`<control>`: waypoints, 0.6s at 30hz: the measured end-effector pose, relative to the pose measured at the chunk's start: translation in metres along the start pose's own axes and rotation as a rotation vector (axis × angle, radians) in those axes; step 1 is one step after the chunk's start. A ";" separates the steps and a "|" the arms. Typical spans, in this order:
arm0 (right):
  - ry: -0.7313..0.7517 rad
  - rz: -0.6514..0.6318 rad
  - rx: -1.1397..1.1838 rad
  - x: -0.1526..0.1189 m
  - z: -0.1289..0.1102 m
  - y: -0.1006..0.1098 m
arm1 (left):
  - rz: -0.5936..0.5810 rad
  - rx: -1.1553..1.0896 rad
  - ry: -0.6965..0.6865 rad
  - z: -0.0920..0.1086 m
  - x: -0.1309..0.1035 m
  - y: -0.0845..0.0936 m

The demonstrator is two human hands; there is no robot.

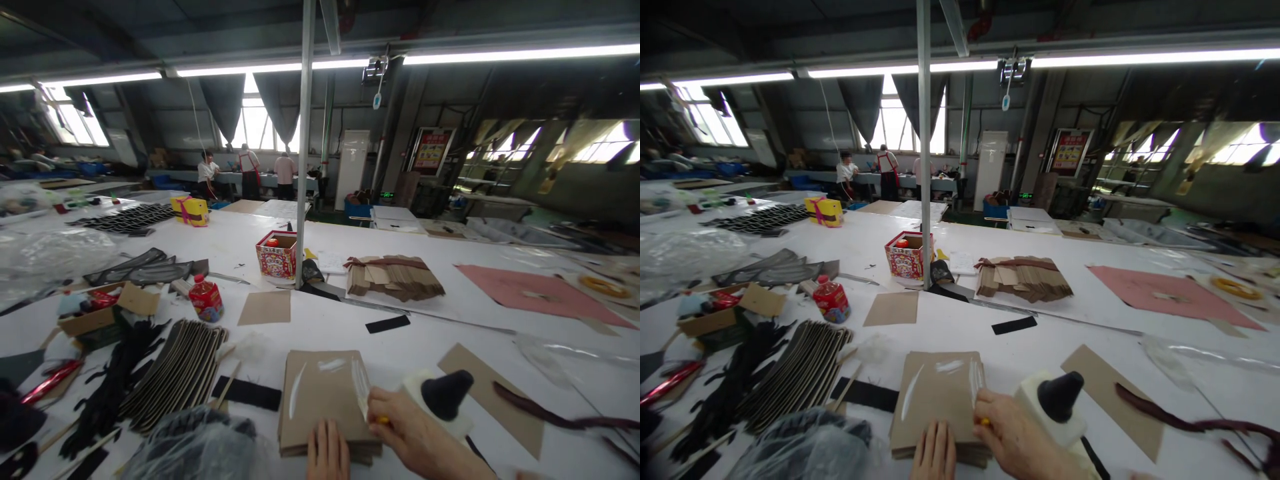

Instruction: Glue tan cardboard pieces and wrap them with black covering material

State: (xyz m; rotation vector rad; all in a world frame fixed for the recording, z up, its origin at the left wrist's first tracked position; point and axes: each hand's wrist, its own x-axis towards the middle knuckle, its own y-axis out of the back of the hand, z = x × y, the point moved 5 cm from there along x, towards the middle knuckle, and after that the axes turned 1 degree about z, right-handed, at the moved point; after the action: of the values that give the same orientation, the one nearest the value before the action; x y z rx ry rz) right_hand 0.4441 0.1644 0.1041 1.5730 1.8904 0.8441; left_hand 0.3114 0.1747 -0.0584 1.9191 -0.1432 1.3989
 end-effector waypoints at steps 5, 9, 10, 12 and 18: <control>-0.081 0.155 0.300 0.006 0.001 0.019 | 0.007 -0.006 0.007 0.000 -0.005 0.001; -0.128 0.183 0.638 0.043 0.005 0.001 | 0.067 0.005 0.031 0.002 -0.004 0.003; -0.149 0.161 0.691 0.053 0.005 -0.010 | 0.088 -0.001 0.049 0.003 -0.004 0.002; -0.199 0.092 0.741 0.073 0.003 -0.032 | 0.152 -0.024 0.110 0.006 -0.004 -0.003; -0.242 -0.029 0.701 0.128 0.007 -0.062 | 0.367 -0.055 0.335 0.013 -0.012 -0.018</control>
State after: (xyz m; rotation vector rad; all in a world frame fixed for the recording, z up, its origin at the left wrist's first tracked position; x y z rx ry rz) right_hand 0.3860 0.2839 0.0516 1.9155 2.1321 -0.0612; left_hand 0.3261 0.1759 -0.0794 1.6386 -0.3823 1.9175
